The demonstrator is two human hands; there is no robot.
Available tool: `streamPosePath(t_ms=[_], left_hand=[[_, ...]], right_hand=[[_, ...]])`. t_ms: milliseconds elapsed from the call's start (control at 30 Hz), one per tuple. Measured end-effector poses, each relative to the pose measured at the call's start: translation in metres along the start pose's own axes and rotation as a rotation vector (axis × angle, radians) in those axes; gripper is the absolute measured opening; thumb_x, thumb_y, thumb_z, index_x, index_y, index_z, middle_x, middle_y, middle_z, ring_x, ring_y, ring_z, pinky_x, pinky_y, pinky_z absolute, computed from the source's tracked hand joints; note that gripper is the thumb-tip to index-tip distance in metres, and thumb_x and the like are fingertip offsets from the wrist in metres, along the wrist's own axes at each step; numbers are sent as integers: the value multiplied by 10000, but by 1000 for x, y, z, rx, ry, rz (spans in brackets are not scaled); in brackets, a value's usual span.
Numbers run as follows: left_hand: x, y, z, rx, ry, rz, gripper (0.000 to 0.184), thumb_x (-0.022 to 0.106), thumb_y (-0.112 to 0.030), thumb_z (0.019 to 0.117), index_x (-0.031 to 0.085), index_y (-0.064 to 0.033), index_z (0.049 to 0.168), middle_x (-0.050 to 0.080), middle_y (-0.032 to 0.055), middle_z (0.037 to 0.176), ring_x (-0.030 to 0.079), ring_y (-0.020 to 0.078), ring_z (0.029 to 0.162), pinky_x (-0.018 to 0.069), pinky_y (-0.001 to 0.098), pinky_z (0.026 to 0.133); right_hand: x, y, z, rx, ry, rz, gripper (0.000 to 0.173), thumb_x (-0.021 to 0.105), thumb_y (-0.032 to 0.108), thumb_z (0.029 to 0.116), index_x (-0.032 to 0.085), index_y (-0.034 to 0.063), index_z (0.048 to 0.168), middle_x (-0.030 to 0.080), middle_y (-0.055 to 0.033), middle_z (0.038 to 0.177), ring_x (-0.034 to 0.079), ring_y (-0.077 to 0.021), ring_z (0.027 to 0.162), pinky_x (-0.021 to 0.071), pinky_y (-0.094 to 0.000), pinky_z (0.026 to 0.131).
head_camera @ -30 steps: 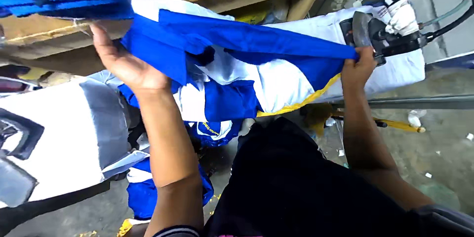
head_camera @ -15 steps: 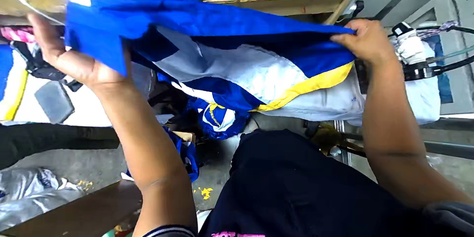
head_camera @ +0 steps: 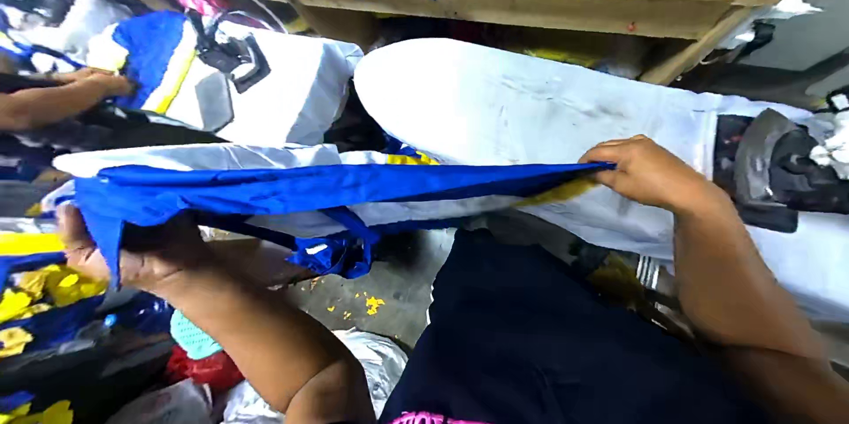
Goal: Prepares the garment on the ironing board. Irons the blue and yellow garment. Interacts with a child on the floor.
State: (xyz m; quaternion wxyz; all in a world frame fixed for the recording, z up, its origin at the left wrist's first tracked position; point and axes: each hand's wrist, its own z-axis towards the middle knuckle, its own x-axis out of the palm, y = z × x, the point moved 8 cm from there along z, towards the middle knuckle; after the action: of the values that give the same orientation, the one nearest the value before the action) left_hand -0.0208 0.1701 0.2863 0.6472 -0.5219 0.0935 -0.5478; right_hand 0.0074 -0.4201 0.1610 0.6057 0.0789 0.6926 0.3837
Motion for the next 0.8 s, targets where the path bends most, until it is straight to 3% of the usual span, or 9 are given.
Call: streamPosePath(t_ms=[67, 133, 233, 300, 400, 500, 567, 700, 800], left_hand=[[-21, -4, 0, -71, -5, -76, 465, 81, -178, 1081, 530, -61, 1092, 686, 51, 1007, 679, 144, 978, 568, 350, 924], [-26, -8, -1, -140, -108, -106, 397, 174, -130, 1069, 561, -65, 1004, 700, 51, 923, 696, 139, 902, 585, 329, 870], [-27, -6, 3, -147, -224, -68, 279, 246, -60, 1041, 523, -79, 1013, 669, 46, 918, 688, 131, 891, 580, 313, 856], [-24, 2, 13, -133, -285, -78, 232, 278, -39, 1026, 508, -72, 1036, 657, 70, 927, 688, 154, 894, 586, 330, 849], [-21, 22, 41, -156, -257, -109, 217, 293, -35, 1012, 498, -75, 1072, 657, 85, 989, 687, 168, 955, 583, 354, 882], [-24, 45, 83, -156, -256, -155, 210, 315, -14, 1006, 492, -74, 1101, 650, 90, 1028, 680, 175, 988, 579, 372, 901], [-28, 59, 112, -133, -273, -182, 214, 315, -8, 1006, 485, -73, 1120, 640, 98, 1050, 672, 191, 1014, 571, 398, 921], [-35, 74, 173, -65, -226, -268, 224, 317, -14, 1011, 499, -47, 1136, 656, 121, 1059, 671, 212, 1040, 556, 430, 957], [-35, 79, 220, -44, -132, -307, 237, 289, -10, 1022, 506, -14, 1118, 659, 138, 1036, 677, 222, 1022, 562, 420, 952]], right_hand=[[1, 7, 18, -1, 89, 87, 62, 700, 29, 952, 761, 40, 950, 727, -116, 827, 701, -254, 772, 557, -540, 735], [19, 14, 42, 61, 249, 145, 115, 649, 85, 1013, 735, 14, 984, 700, -129, 816, 672, -243, 762, 542, -506, 738], [67, 22, 85, 207, 460, 204, 257, 537, 150, 1086, 687, -35, 1184, 706, -238, 1050, 681, -353, 987, 510, -575, 925], [103, 29, 118, 284, 500, 384, 279, 509, 135, 1094, 643, -31, 1273, 683, -234, 1140, 661, -313, 1023, 509, -521, 944], [142, 42, 185, 398, 498, 713, 325, 469, 123, 1096, 558, 30, 1394, 647, -197, 1205, 655, -248, 1006, 547, -447, 883], [160, 76, 267, 435, 452, 952, 354, 464, 75, 1074, 516, 35, 1421, 633, -182, 1214, 657, -232, 979, 567, -416, 843], [161, 103, 326, 375, 405, 918, 345, 486, 56, 1056, 551, 9, 1391, 639, -182, 1231, 654, -233, 1016, 560, -415, 864], [133, 155, 438, 135, 306, 615, 330, 494, 52, 1053, 581, -26, 1362, 607, -247, 1326, 592, -324, 1185, 473, -511, 995], [77, 180, 507, -9, 44, 594, 350, 500, -24, 1022, 586, -43, 1360, 620, -229, 1350, 592, -280, 1241, 465, -438, 1048]])
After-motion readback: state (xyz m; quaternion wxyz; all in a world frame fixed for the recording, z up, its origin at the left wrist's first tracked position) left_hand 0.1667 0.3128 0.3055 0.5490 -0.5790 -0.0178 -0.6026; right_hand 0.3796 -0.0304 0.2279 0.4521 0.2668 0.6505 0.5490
